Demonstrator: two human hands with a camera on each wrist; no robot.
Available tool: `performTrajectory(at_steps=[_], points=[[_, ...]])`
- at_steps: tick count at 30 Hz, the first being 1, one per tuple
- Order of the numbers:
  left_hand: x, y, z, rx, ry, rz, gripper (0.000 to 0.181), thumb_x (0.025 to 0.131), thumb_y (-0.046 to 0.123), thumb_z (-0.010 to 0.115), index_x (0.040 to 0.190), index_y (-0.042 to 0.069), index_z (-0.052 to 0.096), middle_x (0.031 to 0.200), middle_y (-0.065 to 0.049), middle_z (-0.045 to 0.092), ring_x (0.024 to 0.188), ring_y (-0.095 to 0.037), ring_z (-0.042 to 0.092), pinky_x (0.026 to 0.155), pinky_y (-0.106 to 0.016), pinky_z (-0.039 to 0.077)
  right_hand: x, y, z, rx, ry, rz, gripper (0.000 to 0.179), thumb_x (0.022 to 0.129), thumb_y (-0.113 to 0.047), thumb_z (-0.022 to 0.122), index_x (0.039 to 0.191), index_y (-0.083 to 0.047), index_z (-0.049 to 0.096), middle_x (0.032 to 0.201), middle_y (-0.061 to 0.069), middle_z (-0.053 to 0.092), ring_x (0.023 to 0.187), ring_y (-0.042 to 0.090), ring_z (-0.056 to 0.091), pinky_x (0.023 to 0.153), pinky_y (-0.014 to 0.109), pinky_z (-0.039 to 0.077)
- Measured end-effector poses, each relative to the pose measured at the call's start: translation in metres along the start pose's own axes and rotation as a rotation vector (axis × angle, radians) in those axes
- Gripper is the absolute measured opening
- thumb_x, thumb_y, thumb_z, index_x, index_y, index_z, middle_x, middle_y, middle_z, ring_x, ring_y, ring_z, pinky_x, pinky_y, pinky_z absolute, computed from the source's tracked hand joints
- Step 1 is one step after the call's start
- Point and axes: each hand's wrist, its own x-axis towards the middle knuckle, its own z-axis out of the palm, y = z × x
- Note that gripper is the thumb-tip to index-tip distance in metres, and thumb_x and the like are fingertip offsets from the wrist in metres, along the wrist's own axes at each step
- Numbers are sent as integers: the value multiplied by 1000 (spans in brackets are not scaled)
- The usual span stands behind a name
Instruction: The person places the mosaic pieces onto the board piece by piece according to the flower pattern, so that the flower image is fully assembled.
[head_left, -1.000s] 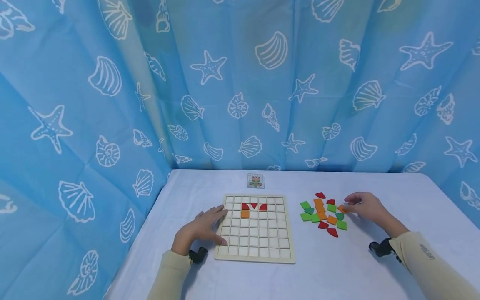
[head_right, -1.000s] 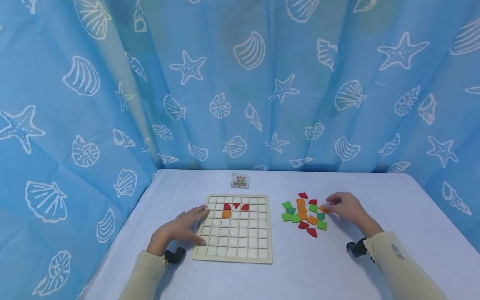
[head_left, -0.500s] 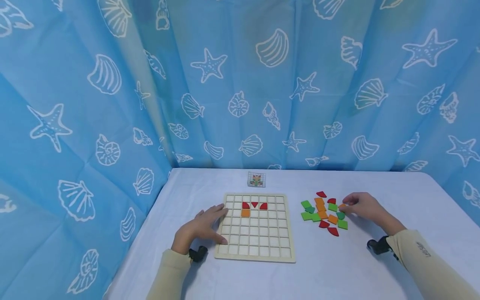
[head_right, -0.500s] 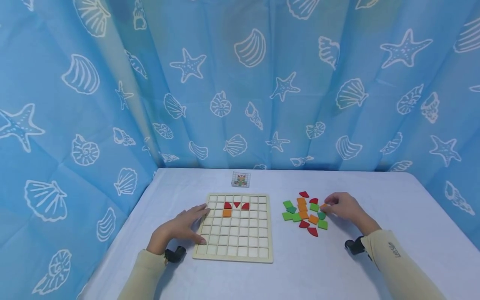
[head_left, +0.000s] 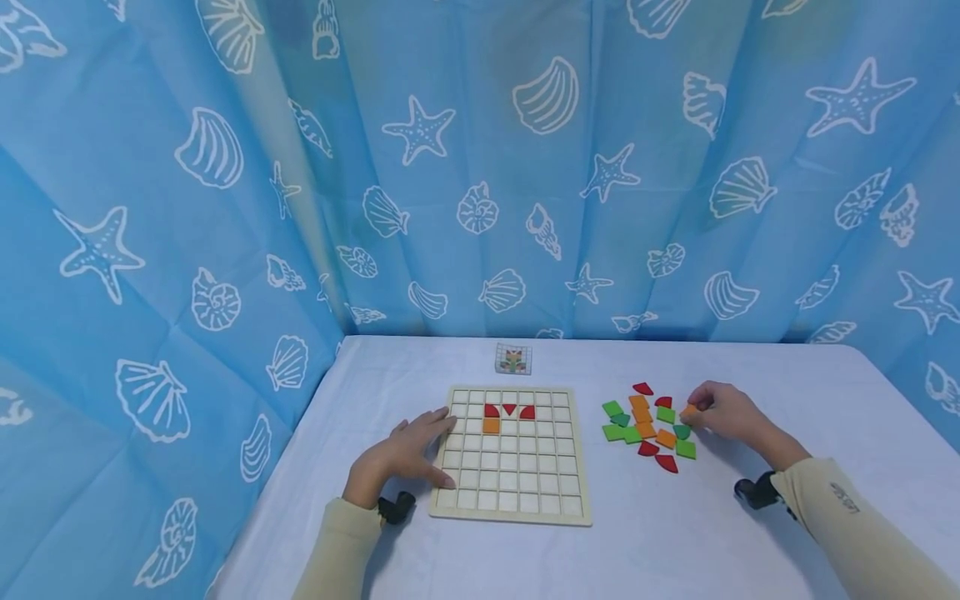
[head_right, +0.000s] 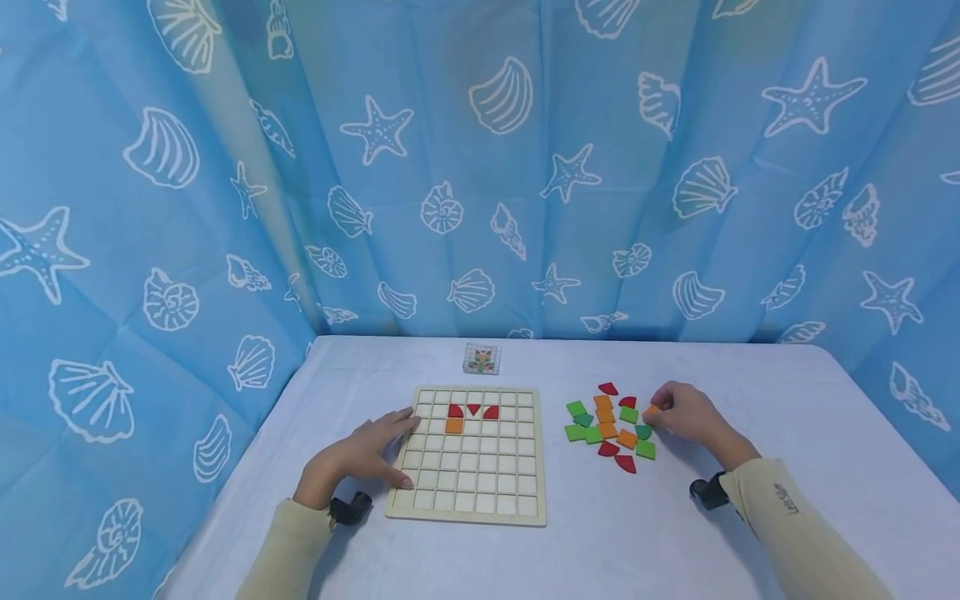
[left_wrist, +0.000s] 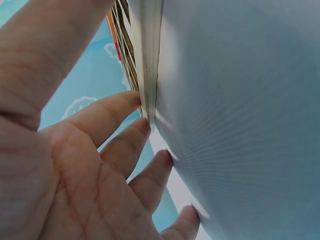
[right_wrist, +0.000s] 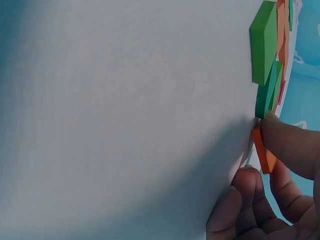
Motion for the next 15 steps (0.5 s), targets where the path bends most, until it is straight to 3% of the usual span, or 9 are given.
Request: performTrajectory(at_steps=[15], points=[[-1,-2,2,2,27,11,103,69,43,88,154,17,36,164,-5,27,152,-29,20,123,-60,13,0,3,0,-6,35,-59,33,90,-19,70,111,2,56,97,20,62,86,29,56,75,42,56]])
